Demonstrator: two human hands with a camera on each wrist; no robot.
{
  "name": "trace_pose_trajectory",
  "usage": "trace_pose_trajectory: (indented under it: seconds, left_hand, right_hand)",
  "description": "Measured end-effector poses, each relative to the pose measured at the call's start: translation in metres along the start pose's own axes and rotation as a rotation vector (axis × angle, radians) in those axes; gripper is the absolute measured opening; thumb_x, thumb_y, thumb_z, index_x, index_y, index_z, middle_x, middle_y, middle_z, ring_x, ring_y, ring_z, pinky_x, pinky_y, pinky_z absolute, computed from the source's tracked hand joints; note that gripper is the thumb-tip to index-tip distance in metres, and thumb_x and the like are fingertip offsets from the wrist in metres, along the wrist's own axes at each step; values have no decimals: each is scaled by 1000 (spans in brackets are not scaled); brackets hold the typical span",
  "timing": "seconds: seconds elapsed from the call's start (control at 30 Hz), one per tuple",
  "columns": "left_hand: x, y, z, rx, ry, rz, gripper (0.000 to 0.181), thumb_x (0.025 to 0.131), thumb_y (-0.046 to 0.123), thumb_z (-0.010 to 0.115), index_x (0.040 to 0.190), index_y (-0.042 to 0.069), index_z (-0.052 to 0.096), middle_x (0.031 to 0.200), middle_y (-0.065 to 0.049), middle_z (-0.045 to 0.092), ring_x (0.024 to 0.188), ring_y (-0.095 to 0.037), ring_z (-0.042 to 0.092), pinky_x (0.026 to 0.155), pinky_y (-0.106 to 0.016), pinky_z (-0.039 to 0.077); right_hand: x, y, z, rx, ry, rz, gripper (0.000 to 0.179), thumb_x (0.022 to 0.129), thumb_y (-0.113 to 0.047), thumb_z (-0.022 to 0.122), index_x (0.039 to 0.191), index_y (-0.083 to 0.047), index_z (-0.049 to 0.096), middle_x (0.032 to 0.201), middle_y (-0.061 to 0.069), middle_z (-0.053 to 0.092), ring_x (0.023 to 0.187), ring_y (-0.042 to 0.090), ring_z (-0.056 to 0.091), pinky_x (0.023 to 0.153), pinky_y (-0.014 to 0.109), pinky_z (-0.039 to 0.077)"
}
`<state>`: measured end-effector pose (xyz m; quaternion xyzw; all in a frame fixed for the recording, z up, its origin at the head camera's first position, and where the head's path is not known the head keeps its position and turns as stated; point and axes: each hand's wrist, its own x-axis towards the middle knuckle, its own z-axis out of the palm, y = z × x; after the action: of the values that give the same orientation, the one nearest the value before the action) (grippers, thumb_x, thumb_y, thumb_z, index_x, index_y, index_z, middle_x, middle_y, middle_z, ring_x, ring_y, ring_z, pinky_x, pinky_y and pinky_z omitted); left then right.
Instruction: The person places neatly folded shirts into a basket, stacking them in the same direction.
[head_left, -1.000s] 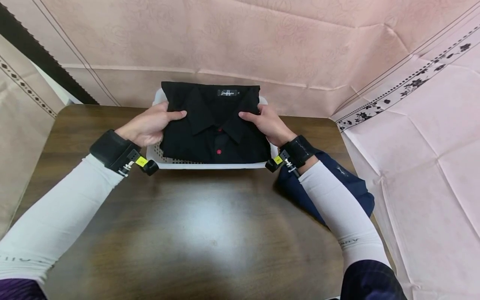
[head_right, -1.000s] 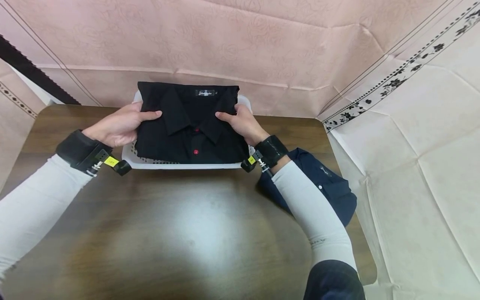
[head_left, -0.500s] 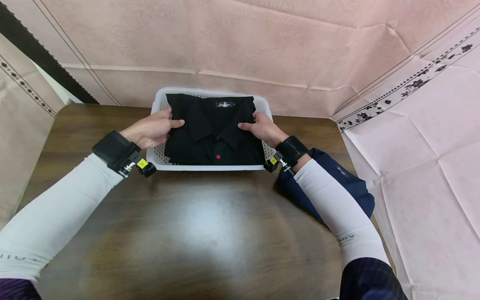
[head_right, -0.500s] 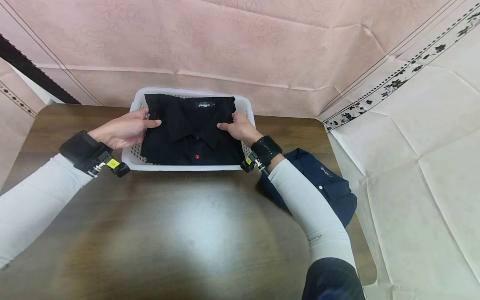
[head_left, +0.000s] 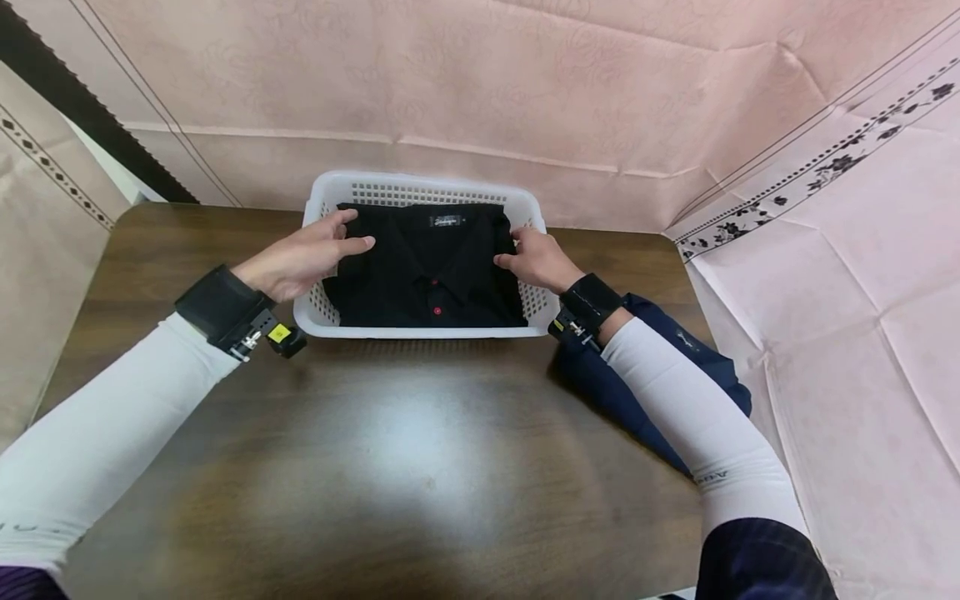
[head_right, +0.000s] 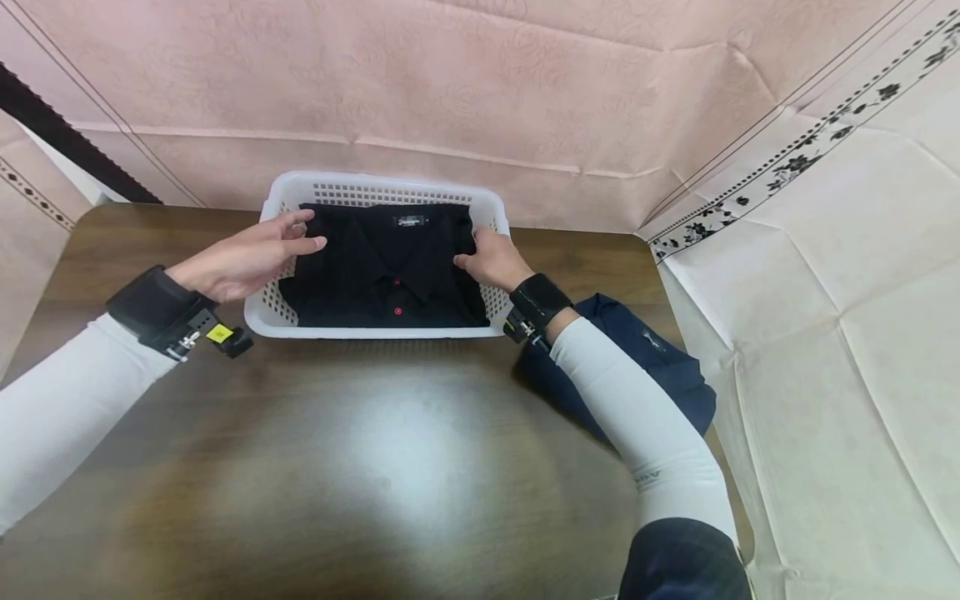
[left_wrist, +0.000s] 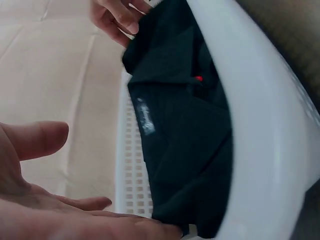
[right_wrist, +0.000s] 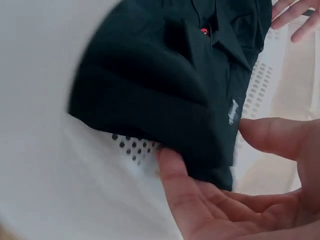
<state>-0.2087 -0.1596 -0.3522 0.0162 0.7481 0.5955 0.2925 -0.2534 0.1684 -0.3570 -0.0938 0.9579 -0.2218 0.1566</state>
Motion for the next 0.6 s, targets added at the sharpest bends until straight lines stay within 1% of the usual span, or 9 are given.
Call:
trace_pose_trajectory:
  seconds: [0.03,0.07,0.13,0.2,0.27,0.4,0.6]
  left_hand:
    - [-2,1,1,17,3,7,88,99,41,51,159,18,-9,164,-7,-19,149,-25,-13,119,-53,3]
    - [-4,1,2,32,6,16,87,98,42,51,159,18,-6,164,-6,-18,149,-25,-12,119,-54,4]
    - [-9,2,3,65,14,35,84,98,45,50,160,18,-1,165,-7,-14,150,-25,-9,119,-55,6]
    - [-15,4,5,97,26,58,83,98,46,50,160,17,3,165,-8,-10,150,-26,-6,119,-55,9]
    - [-21,6,8,134,41,80,82,97,48,49,159,16,6,166,-10,-5,150,-28,-1,119,-54,12]
    - [-32,9,14,209,63,122,81,97,48,50,158,14,11,165,-14,6,150,-29,7,118,-53,18]
    - [-45,8,22,337,82,182,75,97,48,50,155,10,21,160,-19,20,147,-33,17,115,-58,22]
  right_hand:
    - [-2,1,-2,-10,-1,0,60,96,-33,58,143,1,45,95,12,60,90,26,60,79,35,49]
    - [-4,2,-4,-10,-4,-1,64,95,-34,58,146,1,41,105,15,62,98,27,60,84,37,50]
    - [-8,3,-8,1,-4,-13,68,95,-35,58,149,1,37,128,20,59,114,29,58,94,41,49]
    - [-13,5,-13,17,10,-31,67,95,-36,58,148,0,38,140,21,53,123,30,54,99,43,47]
    - [-19,7,-18,48,32,-45,65,95,-36,59,146,0,41,142,20,52,125,30,53,101,44,46]
    - [-32,13,-27,91,83,-73,62,94,-34,60,144,-1,44,142,18,53,123,30,55,100,44,47]
    - [-51,22,-32,114,116,-105,61,94,-34,61,143,-1,45,140,18,54,121,29,57,99,44,49]
